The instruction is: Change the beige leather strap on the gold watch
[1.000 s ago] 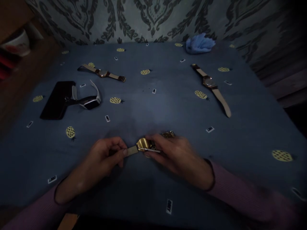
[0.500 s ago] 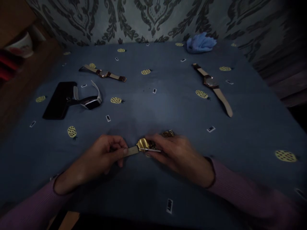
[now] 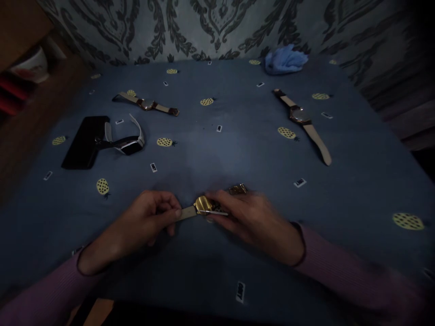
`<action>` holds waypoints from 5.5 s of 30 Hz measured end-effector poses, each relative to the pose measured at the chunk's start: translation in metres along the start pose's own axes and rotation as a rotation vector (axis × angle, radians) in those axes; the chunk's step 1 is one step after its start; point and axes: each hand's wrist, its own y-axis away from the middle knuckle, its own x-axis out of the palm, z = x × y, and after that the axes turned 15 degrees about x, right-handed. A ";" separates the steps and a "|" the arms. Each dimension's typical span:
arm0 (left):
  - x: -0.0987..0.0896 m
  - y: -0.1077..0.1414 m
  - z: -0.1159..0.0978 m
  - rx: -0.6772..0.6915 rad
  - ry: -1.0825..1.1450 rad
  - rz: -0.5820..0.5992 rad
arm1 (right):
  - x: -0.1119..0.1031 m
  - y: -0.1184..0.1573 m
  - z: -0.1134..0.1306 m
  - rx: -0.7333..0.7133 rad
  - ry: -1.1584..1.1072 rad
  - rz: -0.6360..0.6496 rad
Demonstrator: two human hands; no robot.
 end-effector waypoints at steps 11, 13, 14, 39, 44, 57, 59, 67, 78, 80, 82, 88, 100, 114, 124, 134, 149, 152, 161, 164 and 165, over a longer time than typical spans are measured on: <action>0.001 0.000 -0.001 -0.008 -0.020 -0.019 | 0.002 0.000 -0.001 -0.013 0.014 -0.011; 0.001 0.000 -0.001 -0.006 -0.015 -0.011 | 0.002 0.000 -0.001 -0.012 0.012 -0.009; 0.001 0.000 -0.001 -0.006 -0.012 -0.007 | 0.002 0.000 -0.001 -0.010 0.012 -0.006; -0.001 -0.002 -0.001 -0.033 0.008 0.004 | 0.004 0.000 0.000 -0.017 0.056 -0.029; -0.001 0.000 -0.001 -0.039 0.019 0.007 | 0.004 0.000 0.000 -0.008 0.057 -0.039; -0.001 0.003 0.000 -0.014 0.013 0.013 | 0.004 0.001 -0.002 0.003 0.044 -0.006; -0.001 0.002 0.000 -0.018 0.006 0.006 | 0.004 0.001 -0.002 -0.001 0.052 -0.007; 0.001 0.001 -0.001 -0.022 -0.002 -0.004 | 0.005 0.001 -0.002 0.007 0.049 -0.006; 0.001 0.002 -0.001 -0.005 0.000 0.004 | 0.006 0.001 0.002 -0.018 0.052 -0.036; 0.002 0.003 -0.001 0.005 0.002 0.005 | 0.005 0.001 0.002 -0.019 0.048 -0.028; 0.002 0.003 -0.001 0.010 0.006 0.002 | 0.005 0.001 0.002 -0.015 0.046 -0.030; 0.002 0.004 -0.001 0.013 -0.026 0.005 | 0.007 0.000 0.001 0.000 0.064 -0.031; -0.001 0.003 -0.003 0.008 -0.022 0.013 | 0.004 0.000 0.000 0.005 0.056 -0.008; -0.003 0.000 0.000 -0.012 0.008 0.044 | 0.006 0.000 -0.001 -0.019 0.062 -0.032; -0.004 -0.001 -0.001 -0.033 -0.010 0.055 | 0.006 -0.001 0.000 0.009 0.070 -0.007; -0.002 -0.001 -0.005 -0.060 -0.006 0.040 | 0.008 0.001 0.004 0.023 0.068 -0.032; 0.008 0.005 0.003 0.032 -0.100 -0.044 | 0.012 -0.002 0.030 0.223 0.095 -0.213; 0.012 0.008 0.007 0.162 -0.204 -0.092 | 0.012 -0.003 0.031 0.227 0.114 -0.213; 0.028 0.024 0.011 0.467 -0.791 -0.128 | 0.014 -0.001 0.028 0.219 0.124 -0.226; 0.030 0.028 0.015 0.499 -0.965 -0.144 | 0.013 -0.002 0.028 0.228 0.115 -0.215; 0.031 0.030 0.017 0.515 -1.003 -0.134 | 0.012 -0.002 0.027 0.230 0.110 -0.202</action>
